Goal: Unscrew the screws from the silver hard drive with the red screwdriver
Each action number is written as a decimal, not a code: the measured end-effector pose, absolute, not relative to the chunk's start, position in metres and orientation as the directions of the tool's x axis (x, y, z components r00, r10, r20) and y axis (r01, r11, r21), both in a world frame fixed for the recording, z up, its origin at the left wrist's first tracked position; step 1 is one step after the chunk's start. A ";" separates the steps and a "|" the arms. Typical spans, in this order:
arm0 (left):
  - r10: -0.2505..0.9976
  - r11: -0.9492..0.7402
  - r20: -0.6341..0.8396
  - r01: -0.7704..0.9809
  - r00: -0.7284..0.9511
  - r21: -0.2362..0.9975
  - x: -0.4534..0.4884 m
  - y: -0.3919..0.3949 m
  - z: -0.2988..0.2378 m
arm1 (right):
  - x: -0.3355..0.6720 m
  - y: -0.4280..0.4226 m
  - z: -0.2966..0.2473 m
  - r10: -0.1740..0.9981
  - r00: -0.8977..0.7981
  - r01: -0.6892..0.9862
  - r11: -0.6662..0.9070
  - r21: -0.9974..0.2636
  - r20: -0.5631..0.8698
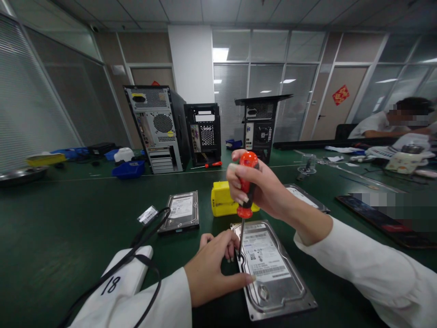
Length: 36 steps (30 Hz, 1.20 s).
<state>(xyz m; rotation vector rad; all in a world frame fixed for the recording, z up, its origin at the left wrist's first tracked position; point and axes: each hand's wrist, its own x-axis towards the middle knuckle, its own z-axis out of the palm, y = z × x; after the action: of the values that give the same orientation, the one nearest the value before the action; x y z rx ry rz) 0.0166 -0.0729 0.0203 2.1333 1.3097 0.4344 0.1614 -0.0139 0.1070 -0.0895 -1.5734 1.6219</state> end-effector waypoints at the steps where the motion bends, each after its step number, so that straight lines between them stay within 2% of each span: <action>1: 0.888 -0.338 -0.030 0.694 0.459 0.636 0.017 -0.073 0.020 | 0.162 -0.014 0.108 0.595 -0.638 -0.510 0.149 -0.847 0.489; 6: 0.888 -0.353 -0.012 0.698 0.459 0.623 0.017 -0.074 0.017 | 0.162 -0.014 0.110 0.621 -0.642 -0.470 0.145 -0.870 0.450; 11: 0.885 -0.354 -0.017 0.697 0.465 0.623 0.017 -0.074 0.018 | 0.163 -0.013 0.110 0.656 -0.586 -0.468 0.206 -0.859 0.476; 17: 0.886 -0.347 -0.025 0.698 0.463 0.626 0.017 -0.073 0.020 | 0.165 -0.015 0.114 0.611 -0.624 -0.484 0.187 -0.855 0.487; 23: 0.888 -0.351 -0.014 0.697 0.459 0.625 0.017 -0.073 0.020 | 0.165 -0.013 0.109 0.566 -0.692 -0.420 0.190 -0.887 0.449; 29: 0.892 -0.332 -0.020 0.686 0.451 0.647 0.017 -0.075 0.021 | 0.160 -0.012 0.105 0.581 -0.630 -0.412 0.313 -0.856 0.515; 36: 0.903 -0.312 -0.035 0.709 0.429 0.632 0.020 -0.076 0.019 | 0.156 -0.010 0.098 0.654 -0.555 -0.406 0.326 -0.854 0.514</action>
<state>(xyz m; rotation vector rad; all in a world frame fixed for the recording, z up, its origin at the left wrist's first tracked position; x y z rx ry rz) 0.0197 -0.0761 0.0194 2.1129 1.3541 0.4410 0.1556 -0.0101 0.0984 -0.2279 -1.6481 1.4091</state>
